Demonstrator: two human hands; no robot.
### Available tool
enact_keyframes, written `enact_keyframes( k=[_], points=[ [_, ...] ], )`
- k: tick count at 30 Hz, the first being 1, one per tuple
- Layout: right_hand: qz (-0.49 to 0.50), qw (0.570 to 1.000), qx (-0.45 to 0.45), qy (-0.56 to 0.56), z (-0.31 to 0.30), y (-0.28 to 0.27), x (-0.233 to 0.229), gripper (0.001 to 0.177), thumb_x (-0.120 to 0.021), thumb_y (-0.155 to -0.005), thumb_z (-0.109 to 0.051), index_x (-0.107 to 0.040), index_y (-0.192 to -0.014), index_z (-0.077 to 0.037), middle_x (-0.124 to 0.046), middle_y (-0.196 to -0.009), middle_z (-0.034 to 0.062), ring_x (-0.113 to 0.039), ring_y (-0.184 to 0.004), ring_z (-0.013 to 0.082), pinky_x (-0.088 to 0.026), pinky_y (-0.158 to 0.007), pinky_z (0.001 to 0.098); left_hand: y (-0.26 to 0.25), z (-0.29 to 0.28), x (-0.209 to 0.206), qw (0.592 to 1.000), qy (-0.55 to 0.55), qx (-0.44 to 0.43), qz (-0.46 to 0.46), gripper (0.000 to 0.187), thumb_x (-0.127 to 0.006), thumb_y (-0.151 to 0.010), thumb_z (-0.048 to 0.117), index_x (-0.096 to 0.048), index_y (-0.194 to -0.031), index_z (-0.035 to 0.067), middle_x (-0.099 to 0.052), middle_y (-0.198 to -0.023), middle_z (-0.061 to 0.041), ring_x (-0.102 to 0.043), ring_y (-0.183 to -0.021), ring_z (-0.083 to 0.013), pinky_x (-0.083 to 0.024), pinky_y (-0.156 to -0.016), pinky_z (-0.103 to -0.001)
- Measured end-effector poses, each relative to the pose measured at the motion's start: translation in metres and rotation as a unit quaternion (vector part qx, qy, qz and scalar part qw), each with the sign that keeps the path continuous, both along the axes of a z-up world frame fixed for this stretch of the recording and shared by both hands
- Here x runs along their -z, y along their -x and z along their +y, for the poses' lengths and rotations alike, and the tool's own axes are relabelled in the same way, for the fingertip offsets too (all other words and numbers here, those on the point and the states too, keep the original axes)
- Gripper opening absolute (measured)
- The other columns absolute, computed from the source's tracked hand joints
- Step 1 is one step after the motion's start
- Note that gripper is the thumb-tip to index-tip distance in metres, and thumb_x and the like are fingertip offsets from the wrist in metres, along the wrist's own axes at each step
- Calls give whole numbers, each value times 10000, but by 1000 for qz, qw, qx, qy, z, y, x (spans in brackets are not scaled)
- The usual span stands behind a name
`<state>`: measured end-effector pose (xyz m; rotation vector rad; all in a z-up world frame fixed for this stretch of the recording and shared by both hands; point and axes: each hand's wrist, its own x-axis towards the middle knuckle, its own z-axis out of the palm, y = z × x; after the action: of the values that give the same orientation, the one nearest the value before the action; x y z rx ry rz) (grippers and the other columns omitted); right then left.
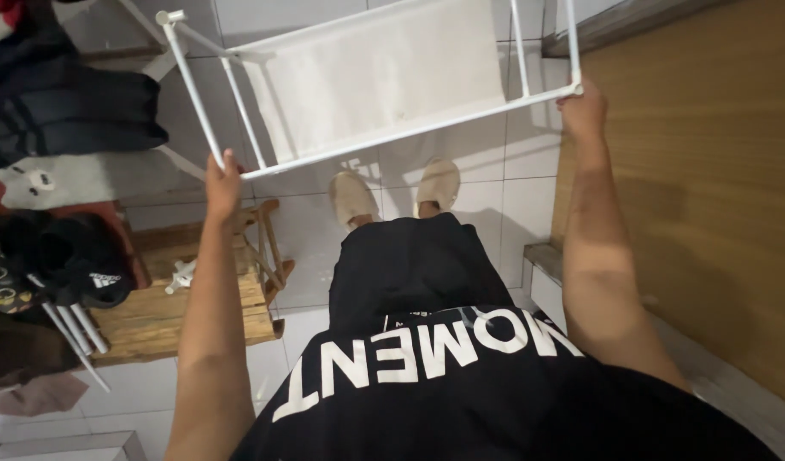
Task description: Assembling a multi-tier fabric storage shelf by connecting tubes and fabric panels
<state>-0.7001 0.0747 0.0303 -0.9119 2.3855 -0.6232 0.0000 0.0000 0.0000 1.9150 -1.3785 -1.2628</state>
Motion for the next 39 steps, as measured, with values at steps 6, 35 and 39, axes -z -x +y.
enact_keyframes(
  k=[6, 35, 39],
  points=[
    [103, 994, -2, 36, 6, -12, 16, 364, -729, -763, -106, -716, -1111, -212, -748, -964, 15, -702, -906, 247, -537, -782, 373, 8, 2, -8, 998, -9, -13, 54, 271, -346, -1128, 403, -407, -1058, 148, -446, -907, 5, -470, -819, -148, -413, -738, -344],
    [338, 886, -301, 101, 10, -350, -18, 414, -728, -992, -278, -687, -1365, -104, -606, -1413, 191, -355, -1455, 444, -70, -1151, 717, 2, 46, -10, 977, 81, -73, 184, 409, -440, -1098, 418, -651, -1159, 73, -597, -1168, -206, -553, -1188, -368, -378, -1081, -493],
    [197, 850, -471, 131, -18, -392, 10, 261, -609, -1079, -406, -707, -1245, -230, -634, -974, 45, -577, -1148, 311, -184, -1125, 639, 5, 41, 18, 990, 80, -56, 101, 347, -636, -1046, 460, -619, -1156, 131, -654, -991, -145, -666, -984, -346, -502, -897, -496]
  ],
)
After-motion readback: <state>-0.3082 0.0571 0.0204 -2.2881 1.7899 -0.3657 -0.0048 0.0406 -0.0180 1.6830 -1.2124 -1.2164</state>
